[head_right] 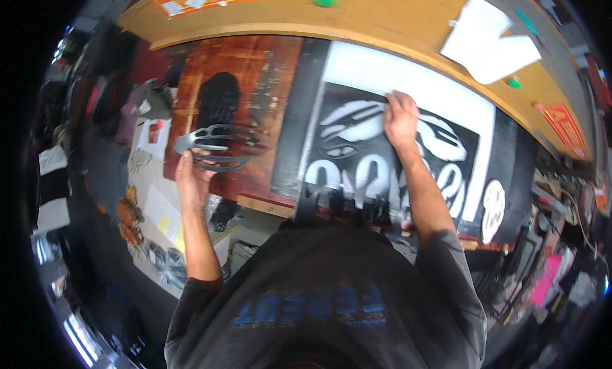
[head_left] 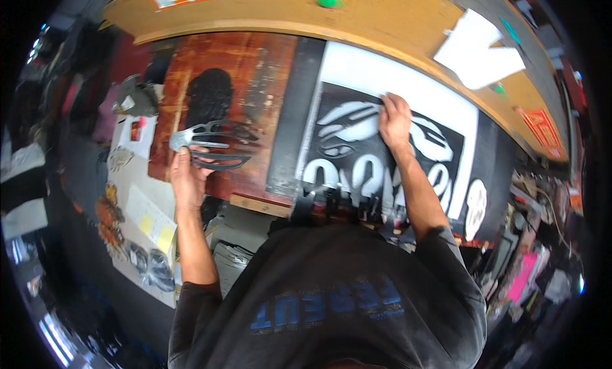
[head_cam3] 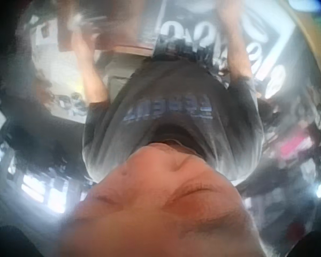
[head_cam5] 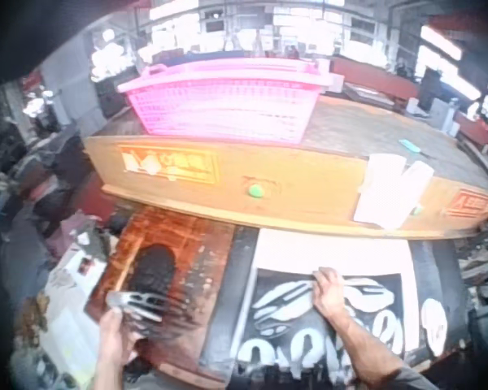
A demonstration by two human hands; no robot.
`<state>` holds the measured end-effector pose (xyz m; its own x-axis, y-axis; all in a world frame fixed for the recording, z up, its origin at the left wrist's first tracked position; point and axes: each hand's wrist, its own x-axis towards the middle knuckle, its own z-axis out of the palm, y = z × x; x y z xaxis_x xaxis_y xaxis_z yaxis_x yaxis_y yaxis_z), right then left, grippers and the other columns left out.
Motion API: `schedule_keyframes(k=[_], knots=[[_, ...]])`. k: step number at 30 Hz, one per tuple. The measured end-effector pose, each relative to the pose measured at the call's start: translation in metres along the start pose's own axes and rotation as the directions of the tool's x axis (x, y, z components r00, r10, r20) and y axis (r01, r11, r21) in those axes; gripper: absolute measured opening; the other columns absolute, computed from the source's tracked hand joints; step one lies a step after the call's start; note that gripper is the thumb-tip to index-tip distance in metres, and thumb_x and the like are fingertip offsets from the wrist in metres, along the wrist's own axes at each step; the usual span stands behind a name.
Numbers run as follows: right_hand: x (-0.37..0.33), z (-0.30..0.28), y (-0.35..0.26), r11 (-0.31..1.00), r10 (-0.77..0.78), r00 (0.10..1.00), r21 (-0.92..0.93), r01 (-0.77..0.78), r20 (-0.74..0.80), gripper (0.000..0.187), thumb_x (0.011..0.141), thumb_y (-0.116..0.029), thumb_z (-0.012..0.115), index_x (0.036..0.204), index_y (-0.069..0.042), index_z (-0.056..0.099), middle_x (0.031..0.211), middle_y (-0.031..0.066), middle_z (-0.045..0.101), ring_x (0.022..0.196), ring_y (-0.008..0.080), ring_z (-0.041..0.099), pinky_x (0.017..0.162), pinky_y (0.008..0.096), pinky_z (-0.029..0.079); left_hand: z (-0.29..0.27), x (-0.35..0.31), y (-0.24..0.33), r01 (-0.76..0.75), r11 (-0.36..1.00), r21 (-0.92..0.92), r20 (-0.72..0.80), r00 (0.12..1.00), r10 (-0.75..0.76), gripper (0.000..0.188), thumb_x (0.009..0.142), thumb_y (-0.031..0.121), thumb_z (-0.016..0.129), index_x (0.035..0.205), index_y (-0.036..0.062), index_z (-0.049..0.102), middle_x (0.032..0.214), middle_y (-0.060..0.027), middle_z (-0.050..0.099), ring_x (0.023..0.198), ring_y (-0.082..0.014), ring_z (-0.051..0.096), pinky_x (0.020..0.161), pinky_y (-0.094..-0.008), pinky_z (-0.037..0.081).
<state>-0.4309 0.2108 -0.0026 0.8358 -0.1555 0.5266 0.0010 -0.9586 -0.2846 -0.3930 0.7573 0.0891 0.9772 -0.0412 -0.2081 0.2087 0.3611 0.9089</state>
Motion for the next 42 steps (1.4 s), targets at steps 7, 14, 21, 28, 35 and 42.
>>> schedule_keyframes(k=[7,14,21,28,35,42], knots=[[-0.01,-0.03,-0.022,0.964,0.135,0.989,0.223,-0.144,0.053,0.03,0.095,-0.011,0.069,0.123,-0.006,0.073,0.128,0.0175,0.071,0.124,0.0396,0.063,0.109,0.0471,0.049,0.016,0.005,0.005,0.066,0.998,0.012,0.009,0.998,-0.066,0.018,0.112,0.018,0.057,0.118,0.0051,0.069,0.105,-0.0078,0.075,0.085,-0.0153,0.071,0.077,-0.0344,0.064],[-0.044,-0.015,-0.054,0.97,0.162,0.985,0.175,-0.171,0.063,0.025,0.09,-0.005,0.068,0.114,-0.003,0.077,0.124,0.0183,0.072,0.117,0.0387,0.064,0.105,0.046,0.051,0.015,0.074,0.063,-0.335,0.75,0.571,0.175,0.942,0.287,0.019,0.105,-0.001,0.057,0.123,-0.0001,0.064,0.125,-0.0097,0.074,0.108,-0.0113,0.068,0.098,-0.0278,0.052],[-0.048,-0.006,-0.046,0.985,0.123,0.991,0.111,-0.129,0.056,0.024,0.09,-0.005,0.067,0.11,-0.003,0.078,0.122,0.0184,0.072,0.118,0.0382,0.064,0.106,0.0463,0.05,-0.057,0.109,0.018,-0.653,0.216,0.725,0.545,0.737,0.4,0.039,0.087,-0.012,0.057,0.12,0.0076,0.062,0.144,-0.0208,0.064,0.144,-0.0409,0.055,0.122,-0.0463,0.041],[-0.048,-0.002,-0.043,0.986,0.104,0.994,0.127,-0.105,0.019,0.024,0.085,-0.001,0.066,0.106,-0.005,0.078,0.119,0.0162,0.074,0.115,0.0392,0.066,0.104,0.0476,0.052,-0.076,0.094,-0.045,-0.473,0.001,0.881,0.471,0.876,0.107,0.074,0.079,0.029,0.085,0.146,0.0121,0.055,0.163,-0.0342,0.036,0.151,-0.0523,0.036,0.124,-0.0569,0.033],[-0.041,-0.007,-0.045,0.974,0.194,0.973,0.093,-0.207,0.128,0.024,0.088,-0.007,0.069,0.109,-0.004,0.08,0.121,0.0172,0.074,0.119,0.0373,0.065,0.108,0.0452,0.05,-0.055,0.118,-0.052,-0.283,-0.003,0.959,0.281,0.952,0.12,0.091,0.087,0.028,0.083,0.163,0.0144,0.036,0.163,-0.0365,0.032,0.148,-0.056,0.036,0.123,-0.0567,0.036],[-0.032,-0.055,-0.073,0.919,0.265,0.892,0.186,-0.349,0.366,0.01,0.095,-0.007,0.068,0.1,-0.003,0.076,0.104,0.0153,0.074,0.099,0.0309,0.073,0.092,0.0385,0.058,0.009,0.085,-0.051,-0.591,0.001,0.806,0.559,0.763,0.325,0.061,0.093,0.022,0.078,0.147,0.0049,0.055,0.15,-0.0256,0.055,0.138,-0.0419,0.053,0.117,-0.0481,0.044]])
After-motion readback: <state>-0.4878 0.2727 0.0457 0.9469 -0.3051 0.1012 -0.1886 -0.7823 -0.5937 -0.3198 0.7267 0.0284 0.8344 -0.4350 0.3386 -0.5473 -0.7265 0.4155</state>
